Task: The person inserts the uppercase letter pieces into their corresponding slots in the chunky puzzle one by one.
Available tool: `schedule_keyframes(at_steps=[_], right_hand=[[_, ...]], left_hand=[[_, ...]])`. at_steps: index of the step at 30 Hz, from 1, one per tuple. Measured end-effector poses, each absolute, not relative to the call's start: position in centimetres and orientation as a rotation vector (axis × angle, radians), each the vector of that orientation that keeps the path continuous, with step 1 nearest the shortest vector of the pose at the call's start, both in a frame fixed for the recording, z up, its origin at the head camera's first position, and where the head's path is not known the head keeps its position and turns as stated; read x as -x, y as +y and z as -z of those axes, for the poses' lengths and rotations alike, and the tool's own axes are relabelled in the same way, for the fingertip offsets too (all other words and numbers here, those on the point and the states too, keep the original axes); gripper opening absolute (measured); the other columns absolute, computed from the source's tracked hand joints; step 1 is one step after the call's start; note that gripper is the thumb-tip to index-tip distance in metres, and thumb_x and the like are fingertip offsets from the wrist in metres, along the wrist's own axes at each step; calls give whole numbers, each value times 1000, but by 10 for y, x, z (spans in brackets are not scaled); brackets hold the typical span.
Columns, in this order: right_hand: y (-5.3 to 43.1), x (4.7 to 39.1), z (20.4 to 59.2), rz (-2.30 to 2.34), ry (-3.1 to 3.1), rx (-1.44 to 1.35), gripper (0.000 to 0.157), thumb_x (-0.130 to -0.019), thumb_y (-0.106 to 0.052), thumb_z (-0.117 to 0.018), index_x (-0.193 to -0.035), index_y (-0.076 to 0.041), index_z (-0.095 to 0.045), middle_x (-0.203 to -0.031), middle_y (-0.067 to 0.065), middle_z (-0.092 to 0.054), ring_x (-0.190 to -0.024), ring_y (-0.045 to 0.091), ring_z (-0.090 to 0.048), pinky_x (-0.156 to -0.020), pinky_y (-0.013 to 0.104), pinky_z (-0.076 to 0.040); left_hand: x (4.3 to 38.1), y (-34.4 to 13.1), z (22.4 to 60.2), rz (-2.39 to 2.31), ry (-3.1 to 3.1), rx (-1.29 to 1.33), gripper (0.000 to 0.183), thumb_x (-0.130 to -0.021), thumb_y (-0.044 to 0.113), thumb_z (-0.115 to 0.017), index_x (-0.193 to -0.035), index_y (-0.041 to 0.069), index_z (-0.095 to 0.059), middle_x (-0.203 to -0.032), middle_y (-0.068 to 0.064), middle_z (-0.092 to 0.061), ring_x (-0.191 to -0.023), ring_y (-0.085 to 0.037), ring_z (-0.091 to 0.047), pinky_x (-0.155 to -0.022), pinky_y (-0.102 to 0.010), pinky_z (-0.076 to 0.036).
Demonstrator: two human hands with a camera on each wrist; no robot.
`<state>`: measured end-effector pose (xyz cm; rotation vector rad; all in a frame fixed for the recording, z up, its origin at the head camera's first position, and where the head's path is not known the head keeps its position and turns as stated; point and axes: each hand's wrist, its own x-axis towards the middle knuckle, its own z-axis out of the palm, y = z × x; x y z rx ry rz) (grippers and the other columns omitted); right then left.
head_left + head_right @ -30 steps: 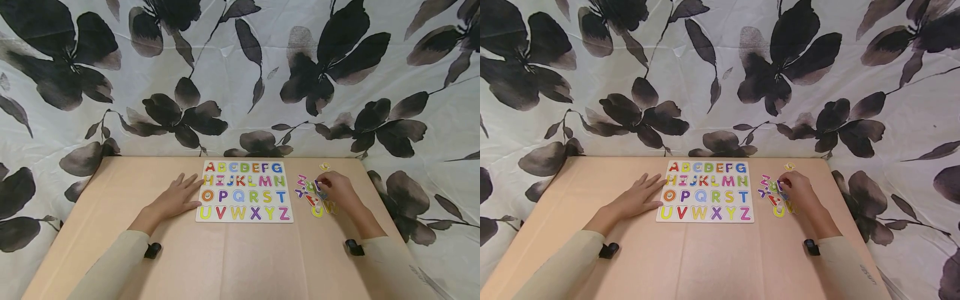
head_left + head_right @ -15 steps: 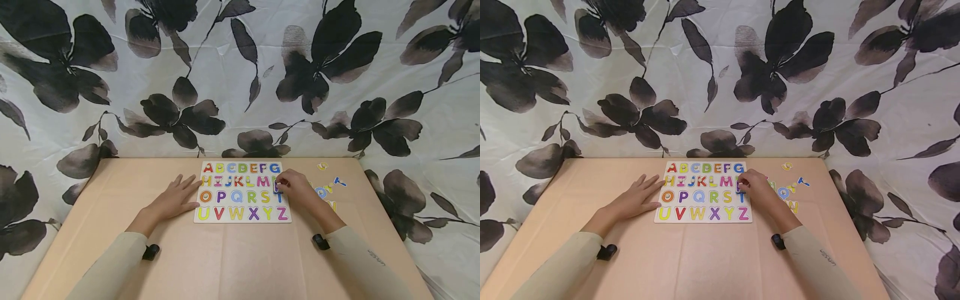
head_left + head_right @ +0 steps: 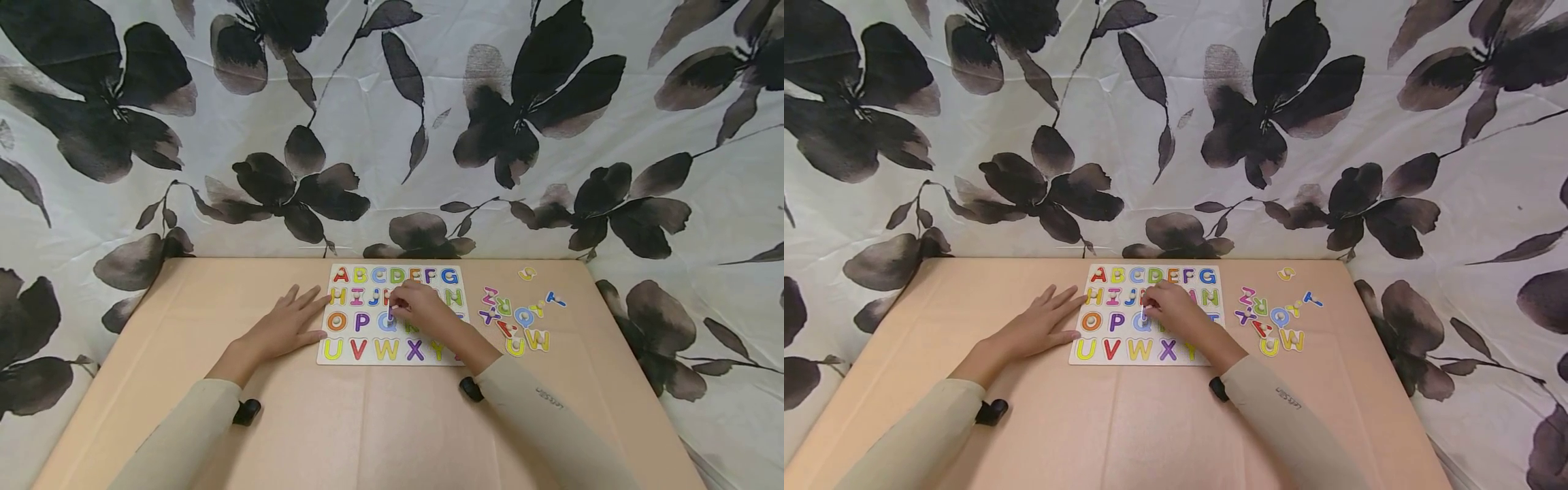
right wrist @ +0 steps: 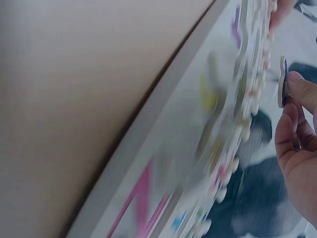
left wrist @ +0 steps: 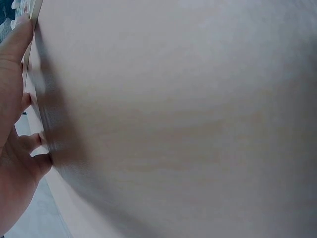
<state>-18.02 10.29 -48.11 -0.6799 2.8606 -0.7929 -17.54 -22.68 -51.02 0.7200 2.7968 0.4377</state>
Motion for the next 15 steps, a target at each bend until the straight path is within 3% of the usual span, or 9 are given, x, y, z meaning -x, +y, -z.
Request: schedule_keyframes(at_steps=[7, 15], right_hand=[[67, 184, 484, 613, 2831, 800, 12, -98, -27, -73, -106, -19, -72, -100, -4, -60, -90, 11, -55, -84, 22, -55], [44, 191, 487, 549, 2840, 973, 4, -98, -19, -72, -99, -16, -71, -92, -2, -59, -79, 10, -52, -70, 19, -47]], left_hand=[[176, -227, 508, -464, 2774, -722, 81, -96, 57, -66, -163, 27, -33, -172, -10, -22, -157, -53, -9, -124, -71, -16], [178, -228, 504, -466, 2777, -753, 79, -96, 56, -66, -162, 24, -36, -171, -13, -24, -155, -55, -13, -121, -73, -20]])
